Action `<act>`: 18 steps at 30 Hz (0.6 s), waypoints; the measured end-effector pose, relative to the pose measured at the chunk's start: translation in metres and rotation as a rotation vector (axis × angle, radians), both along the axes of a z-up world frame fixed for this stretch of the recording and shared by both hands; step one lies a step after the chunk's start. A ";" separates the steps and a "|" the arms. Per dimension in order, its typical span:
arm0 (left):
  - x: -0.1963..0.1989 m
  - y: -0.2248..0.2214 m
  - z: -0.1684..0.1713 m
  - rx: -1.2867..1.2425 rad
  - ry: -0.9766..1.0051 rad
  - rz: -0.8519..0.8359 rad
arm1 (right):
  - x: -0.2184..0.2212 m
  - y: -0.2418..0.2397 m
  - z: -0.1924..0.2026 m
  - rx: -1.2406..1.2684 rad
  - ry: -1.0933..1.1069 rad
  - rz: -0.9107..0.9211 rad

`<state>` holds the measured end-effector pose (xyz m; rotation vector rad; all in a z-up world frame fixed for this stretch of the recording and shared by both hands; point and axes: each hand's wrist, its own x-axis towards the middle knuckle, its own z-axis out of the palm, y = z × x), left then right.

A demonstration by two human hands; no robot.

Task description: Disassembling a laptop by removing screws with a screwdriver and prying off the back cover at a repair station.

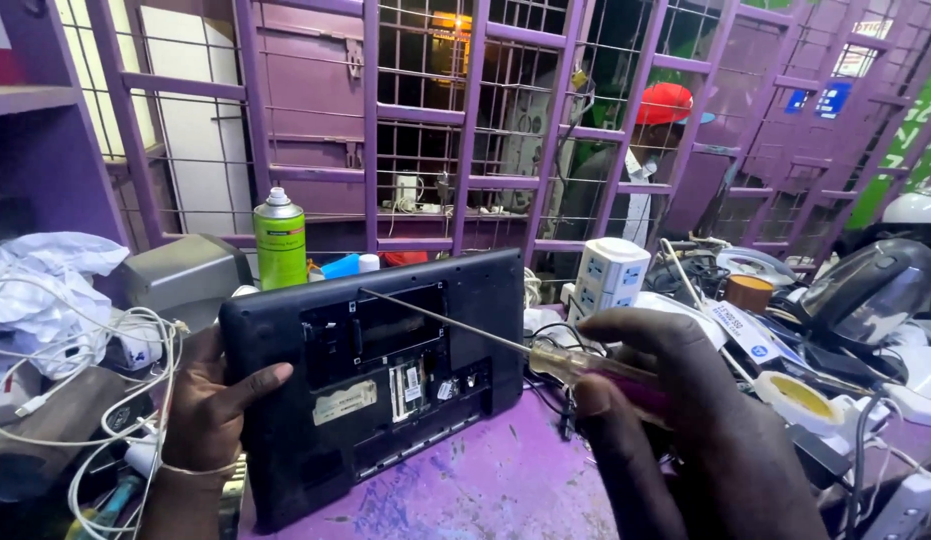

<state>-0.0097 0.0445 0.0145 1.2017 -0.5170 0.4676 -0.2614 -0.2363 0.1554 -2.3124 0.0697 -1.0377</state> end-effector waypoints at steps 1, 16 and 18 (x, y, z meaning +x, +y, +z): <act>0.000 -0.002 -0.003 0.000 -0.001 0.001 | -0.002 0.002 0.002 0.019 0.007 -0.093; -0.001 -0.001 0.000 -0.002 0.021 0.000 | 0.007 -0.027 0.002 -0.108 0.089 -0.273; 0.002 -0.001 -0.002 -0.017 0.047 -0.005 | 0.004 -0.016 -0.002 -0.126 0.033 -0.202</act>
